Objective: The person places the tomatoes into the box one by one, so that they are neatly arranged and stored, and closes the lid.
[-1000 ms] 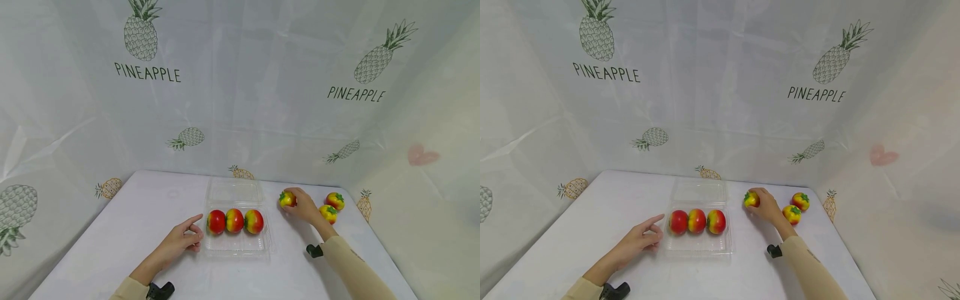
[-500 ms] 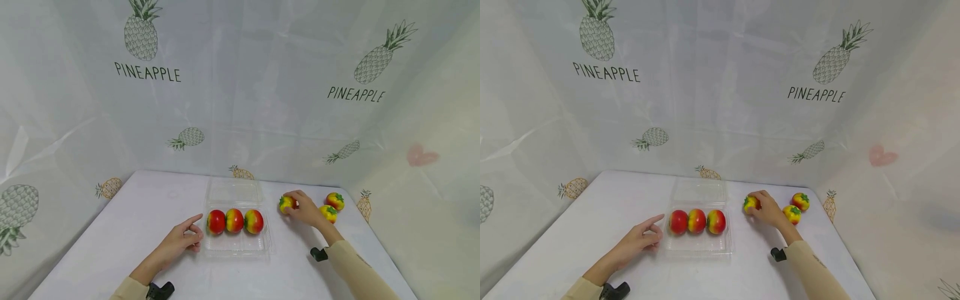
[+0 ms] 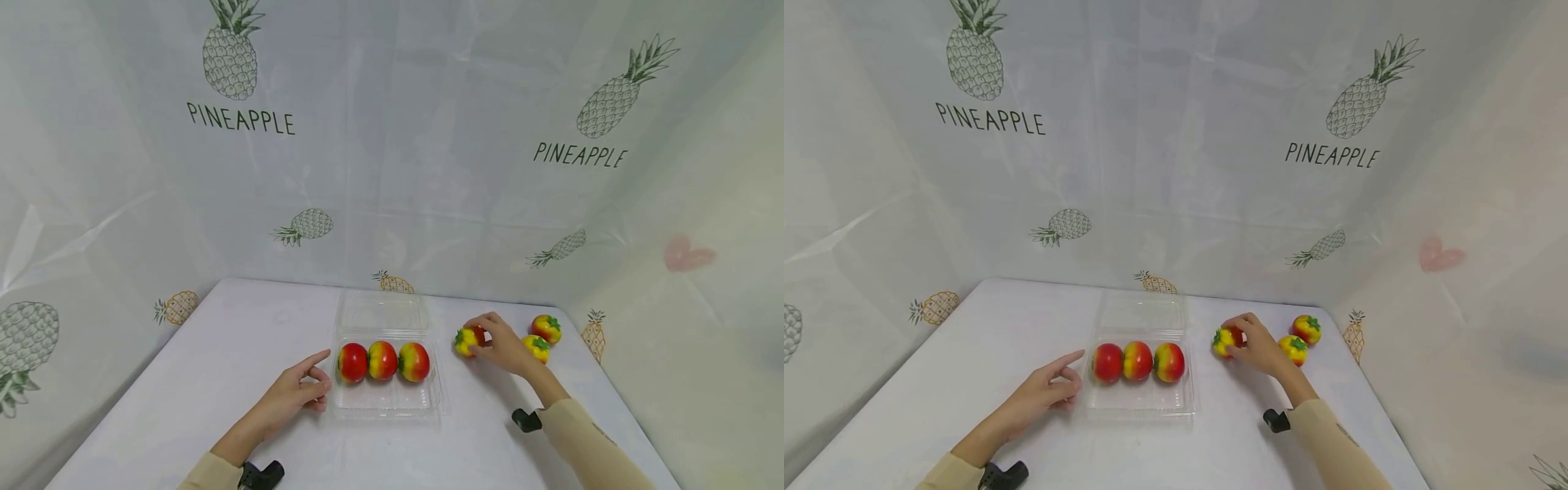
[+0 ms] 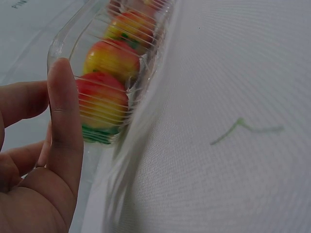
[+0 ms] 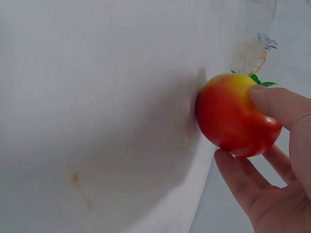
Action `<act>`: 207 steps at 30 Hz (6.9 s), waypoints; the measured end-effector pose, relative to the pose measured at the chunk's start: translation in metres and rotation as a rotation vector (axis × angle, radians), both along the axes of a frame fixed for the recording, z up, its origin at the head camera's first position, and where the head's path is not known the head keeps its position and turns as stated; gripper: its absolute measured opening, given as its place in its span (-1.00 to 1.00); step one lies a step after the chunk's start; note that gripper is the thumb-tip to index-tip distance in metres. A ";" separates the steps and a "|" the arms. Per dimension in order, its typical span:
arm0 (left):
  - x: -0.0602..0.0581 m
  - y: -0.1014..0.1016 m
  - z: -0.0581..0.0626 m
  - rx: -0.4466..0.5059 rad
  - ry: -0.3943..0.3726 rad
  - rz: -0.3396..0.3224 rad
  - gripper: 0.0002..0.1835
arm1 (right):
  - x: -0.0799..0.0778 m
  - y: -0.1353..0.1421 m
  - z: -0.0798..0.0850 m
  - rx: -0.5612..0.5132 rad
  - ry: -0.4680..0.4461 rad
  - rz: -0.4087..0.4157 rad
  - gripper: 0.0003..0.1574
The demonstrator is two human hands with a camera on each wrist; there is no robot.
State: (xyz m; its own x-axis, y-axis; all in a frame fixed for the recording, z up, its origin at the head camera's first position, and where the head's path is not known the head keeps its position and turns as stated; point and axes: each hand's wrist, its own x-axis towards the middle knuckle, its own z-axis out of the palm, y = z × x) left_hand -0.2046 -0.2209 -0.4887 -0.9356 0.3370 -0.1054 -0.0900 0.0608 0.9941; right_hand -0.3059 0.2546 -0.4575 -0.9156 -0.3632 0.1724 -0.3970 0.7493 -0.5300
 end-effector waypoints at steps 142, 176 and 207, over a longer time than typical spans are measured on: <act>0.001 -0.001 -0.002 0.010 -0.007 -0.030 -0.19 | 0.092 -0.231 0.033 0.191 0.012 0.476 -0.49; 0.002 0.002 -0.003 0.001 -0.008 -0.024 -0.16 | 0.101 -0.216 0.025 0.109 0.055 0.440 -0.47; 0.001 0.002 -0.003 0.015 -0.005 -0.032 -0.16 | 0.063 0.030 0.046 0.028 0.242 0.018 -0.46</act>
